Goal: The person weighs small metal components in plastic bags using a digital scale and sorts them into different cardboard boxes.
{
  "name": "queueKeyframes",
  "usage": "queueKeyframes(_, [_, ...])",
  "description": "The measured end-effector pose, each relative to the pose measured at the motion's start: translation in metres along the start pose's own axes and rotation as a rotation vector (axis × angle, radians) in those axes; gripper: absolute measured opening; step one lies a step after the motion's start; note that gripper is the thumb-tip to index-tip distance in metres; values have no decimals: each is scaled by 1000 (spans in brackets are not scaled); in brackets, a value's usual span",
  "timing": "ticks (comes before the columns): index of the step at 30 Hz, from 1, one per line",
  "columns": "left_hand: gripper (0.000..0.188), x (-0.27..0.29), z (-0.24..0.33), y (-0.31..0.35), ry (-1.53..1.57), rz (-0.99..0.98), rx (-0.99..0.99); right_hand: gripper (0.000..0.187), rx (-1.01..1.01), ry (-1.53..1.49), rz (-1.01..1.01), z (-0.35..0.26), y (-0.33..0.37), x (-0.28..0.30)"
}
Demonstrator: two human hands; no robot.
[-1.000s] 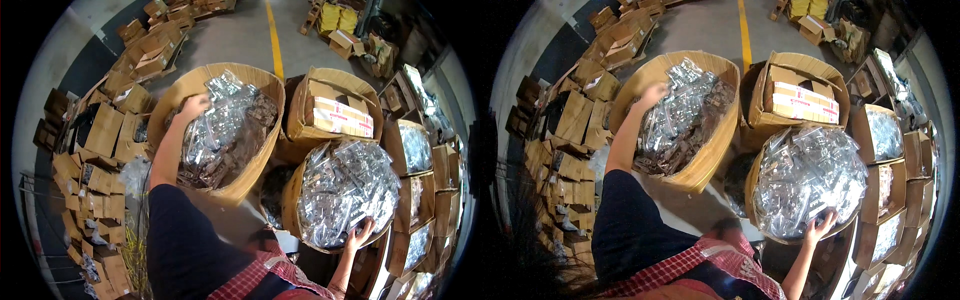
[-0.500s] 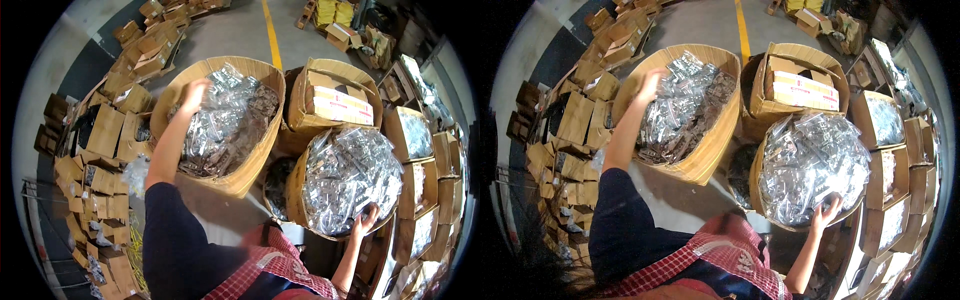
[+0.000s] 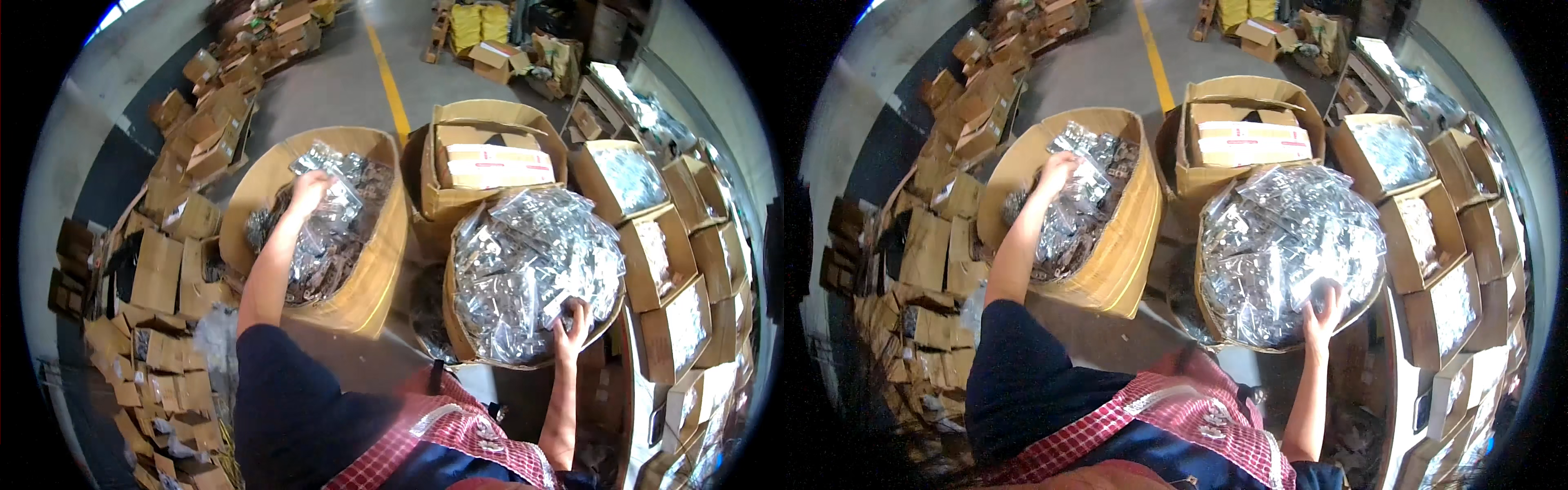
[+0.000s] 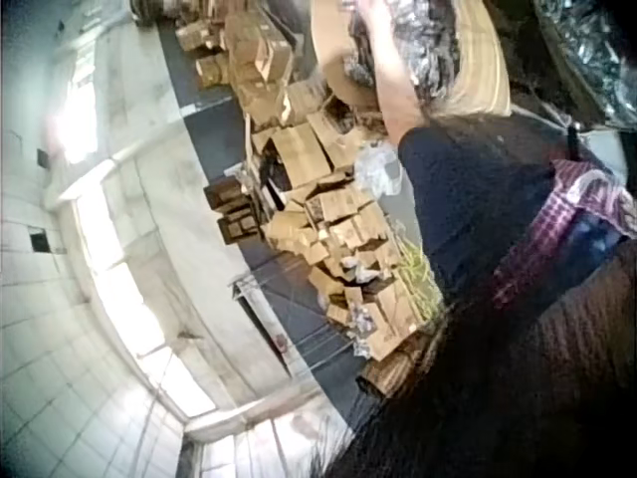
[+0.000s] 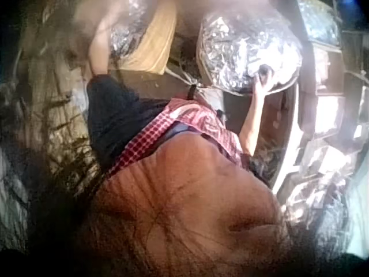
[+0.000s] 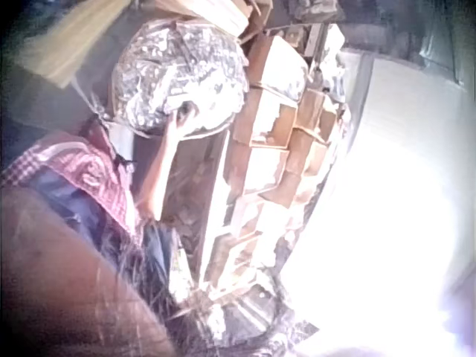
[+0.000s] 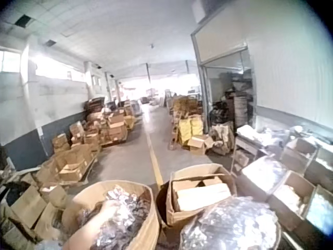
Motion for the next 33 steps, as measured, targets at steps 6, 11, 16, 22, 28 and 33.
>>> queueKeyframes(6, [12, -44, 191, 61, 311, -89, -235, 38, -63, -69, 24, 5, 6, 11])
queueKeyframes(11, [26, -214, 327, 157, 470, -429, -282, 52, 10, -158, -31, -19, 3, 59])
queueKeyframes(16, [28, -420, 372, 307, 450, -777, -300, 102, 409, -370, -132, -107, 30, 175])
queueKeyframes(22, [20, -640, 348, 459, 653, -1007, -244, 119, -23, -263, -96, -28, 138, 281])
queueKeyframes(28, [21, -763, 310, 564, 681, -1204, 28, 38, -209, 133, 421, 46, 230, 340])
queueKeyframes(33, [24, -820, 300, 596, 453, -1447, 169, 38, -350, -27, 658, 79, 256, 415])
Point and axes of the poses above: each hand's wrist, its own y-axis away from the middle knuckle, its own x-axis out of the back of the hand, z = x × y, the point moved 9 cm from there along -y, towards the middle knuckle
